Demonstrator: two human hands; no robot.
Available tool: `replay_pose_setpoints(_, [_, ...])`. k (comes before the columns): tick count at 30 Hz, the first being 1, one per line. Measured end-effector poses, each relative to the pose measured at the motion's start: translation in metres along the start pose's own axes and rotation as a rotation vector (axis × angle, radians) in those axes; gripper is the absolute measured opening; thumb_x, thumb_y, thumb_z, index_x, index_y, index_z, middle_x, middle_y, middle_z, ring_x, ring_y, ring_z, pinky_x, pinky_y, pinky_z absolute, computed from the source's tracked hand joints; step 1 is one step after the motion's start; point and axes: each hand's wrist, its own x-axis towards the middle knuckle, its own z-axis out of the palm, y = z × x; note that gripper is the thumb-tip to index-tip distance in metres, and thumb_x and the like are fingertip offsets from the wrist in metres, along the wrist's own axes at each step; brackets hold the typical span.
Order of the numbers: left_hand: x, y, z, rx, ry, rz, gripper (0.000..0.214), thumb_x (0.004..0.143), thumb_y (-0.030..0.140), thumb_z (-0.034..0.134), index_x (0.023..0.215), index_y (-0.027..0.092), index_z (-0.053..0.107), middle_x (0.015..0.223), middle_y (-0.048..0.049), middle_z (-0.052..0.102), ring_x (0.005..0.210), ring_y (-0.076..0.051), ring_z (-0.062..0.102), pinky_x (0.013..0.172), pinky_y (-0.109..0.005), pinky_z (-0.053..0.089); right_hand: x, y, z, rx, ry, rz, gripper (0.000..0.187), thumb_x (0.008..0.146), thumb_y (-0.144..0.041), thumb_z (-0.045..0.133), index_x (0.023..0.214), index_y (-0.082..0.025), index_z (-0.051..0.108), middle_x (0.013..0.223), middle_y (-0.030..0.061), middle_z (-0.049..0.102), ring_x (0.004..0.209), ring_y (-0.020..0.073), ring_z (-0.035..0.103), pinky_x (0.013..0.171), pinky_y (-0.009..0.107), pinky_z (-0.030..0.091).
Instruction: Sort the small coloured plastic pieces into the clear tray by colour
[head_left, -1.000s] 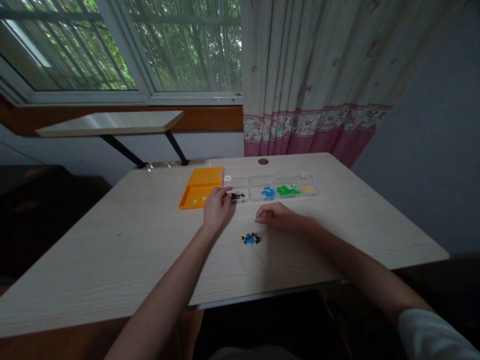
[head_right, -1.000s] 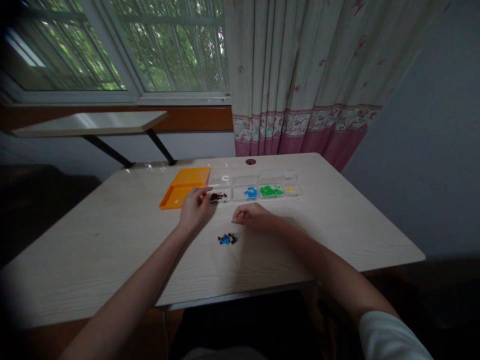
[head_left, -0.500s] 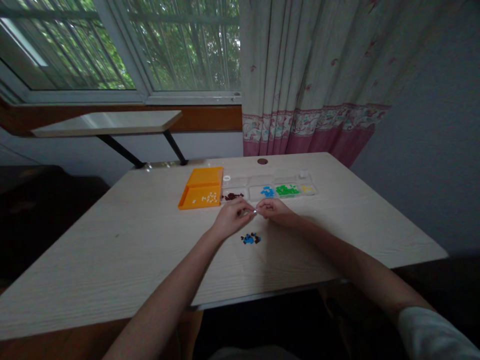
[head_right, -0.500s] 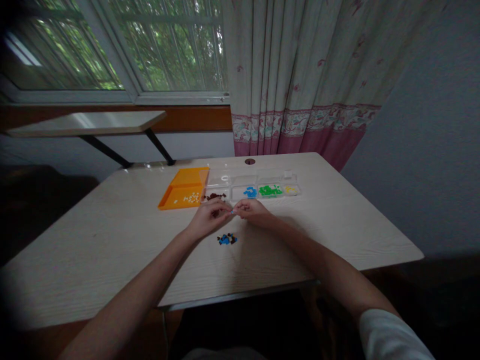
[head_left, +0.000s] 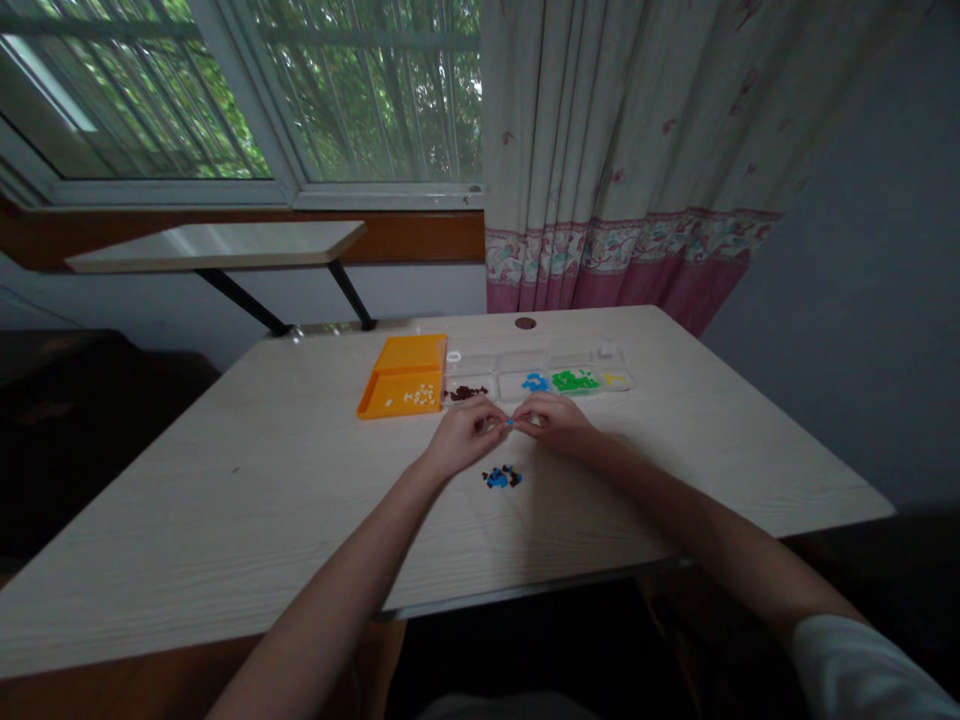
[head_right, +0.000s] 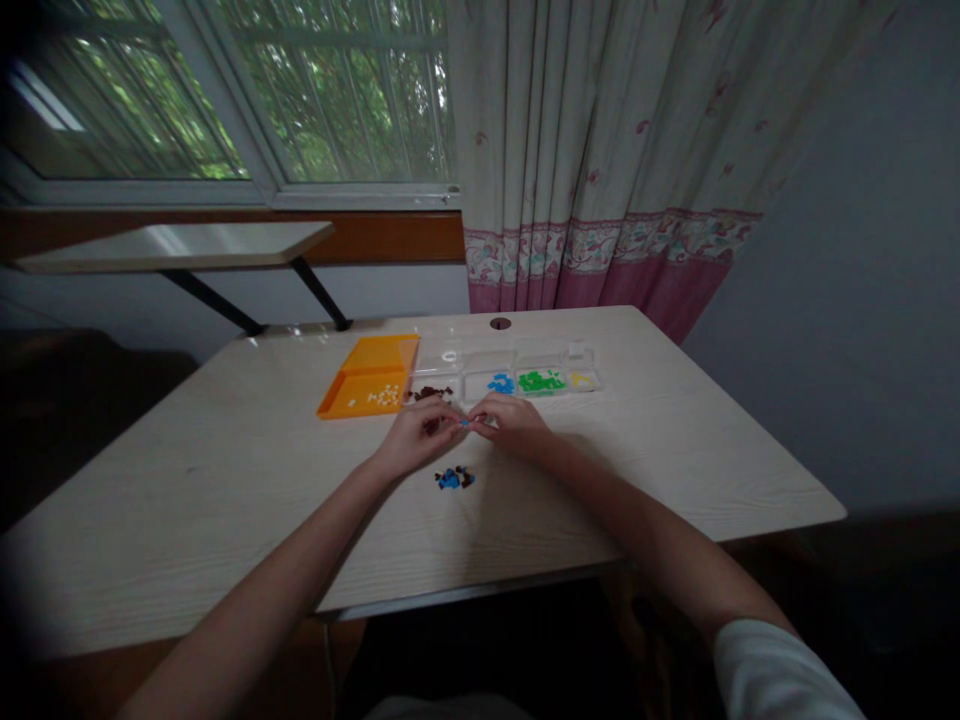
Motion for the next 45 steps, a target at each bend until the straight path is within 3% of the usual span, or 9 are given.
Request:
replay_pose_setpoints(8, [0.001, 0.000, -0.001, -0.069, -0.045, -0.080, 0.018, 0.077, 0.032, 0.058, 0.079, 0.017, 0.066, 0.069, -0.0021, 0.056, 0.063, -0.011, 0.049, 0.058, -0.021, 0.039, -0.001, 0.000, 0.000, -0.031, 0.042, -0.051, 0.013, 0.079, -0.030, 0.058, 0.080, -0.019, 0.065, 0.074, 0.0025, 0.063, 0.069, 0.0116, 0.056, 0.064, 0.022, 0.042])
replay_pose_setpoints(14, [-0.003, -0.002, -0.005, -0.158, -0.487, -0.170, 0.026, 0.071, 0.039, 0.062, 0.070, 0.014, 0.064, 0.056, 0.0015, 0.052, 0.050, -0.007, 0.043, 0.048, -0.018, 0.032, 0.002, 0.000, -0.016, -0.077, 0.264, -0.147, 0.013, 0.081, -0.027, 0.055, 0.079, -0.018, 0.064, 0.071, 0.0035, 0.061, 0.066, 0.0119, 0.056, 0.062, 0.023, 0.044])
replay_pose_setpoints(18, [-0.003, -0.005, -0.007, -0.130, -0.594, -0.154, 0.025, 0.071, 0.037, 0.062, 0.072, 0.013, 0.065, 0.060, 0.0000, 0.055, 0.053, -0.008, 0.045, 0.049, -0.018, 0.032, 0.004, 0.001, -0.025, -0.075, 0.380, -0.202, 0.009, 0.080, -0.024, 0.057, 0.079, -0.017, 0.063, 0.071, 0.0032, 0.061, 0.061, 0.0103, 0.053, 0.057, 0.022, 0.043])
replay_pose_setpoints(27, [0.000, -0.007, -0.002, -0.068, -0.441, -0.166, 0.018, 0.077, 0.027, 0.054, 0.076, 0.013, 0.066, 0.058, 0.0008, 0.054, 0.053, -0.008, 0.044, 0.051, -0.018, 0.032, 0.004, 0.000, -0.026, -0.057, 0.459, -0.168, 0.007, 0.079, -0.022, 0.059, 0.079, -0.017, 0.063, 0.071, 0.0029, 0.062, 0.049, 0.0072, 0.044, 0.048, 0.020, 0.038])
replay_pose_setpoints(32, [0.001, -0.007, -0.002, -0.110, -0.348, -0.161, 0.016, 0.076, 0.023, 0.054, 0.079, 0.013, 0.067, 0.069, -0.0026, 0.062, 0.059, -0.010, 0.050, 0.055, -0.019, 0.036, 0.005, -0.001, -0.029, -0.088, 0.467, -0.132, 0.010, 0.079, -0.024, 0.057, 0.077, -0.016, 0.063, 0.069, 0.0026, 0.061, 0.047, 0.0071, 0.041, 0.048, 0.021, 0.036])
replay_pose_setpoints(38, [0.001, -0.006, -0.001, -0.178, -0.262, -0.215, 0.018, 0.075, 0.022, 0.054, 0.084, 0.012, 0.067, 0.076, -0.0058, 0.065, 0.063, -0.011, 0.052, 0.056, -0.020, 0.038, 0.002, 0.014, -0.026, -0.162, 0.432, 0.103, 0.017, 0.079, -0.030, 0.056, 0.081, -0.016, 0.065, 0.063, 0.0007, 0.056, 0.052, 0.0092, 0.045, 0.053, 0.021, 0.037])
replay_pose_setpoints(45, [0.000, -0.008, 0.001, -0.316, -0.125, -0.299, 0.016, 0.068, 0.017, 0.055, 0.079, 0.011, 0.066, 0.065, -0.0013, 0.060, 0.048, -0.005, 0.039, 0.045, -0.016, 0.028, 0.003, 0.030, -0.023, -0.259, 0.334, 0.367, 0.023, 0.080, -0.038, 0.055, 0.081, -0.020, 0.068, 0.065, 0.0012, 0.059, 0.061, 0.0130, 0.052, 0.058, 0.023, 0.037])
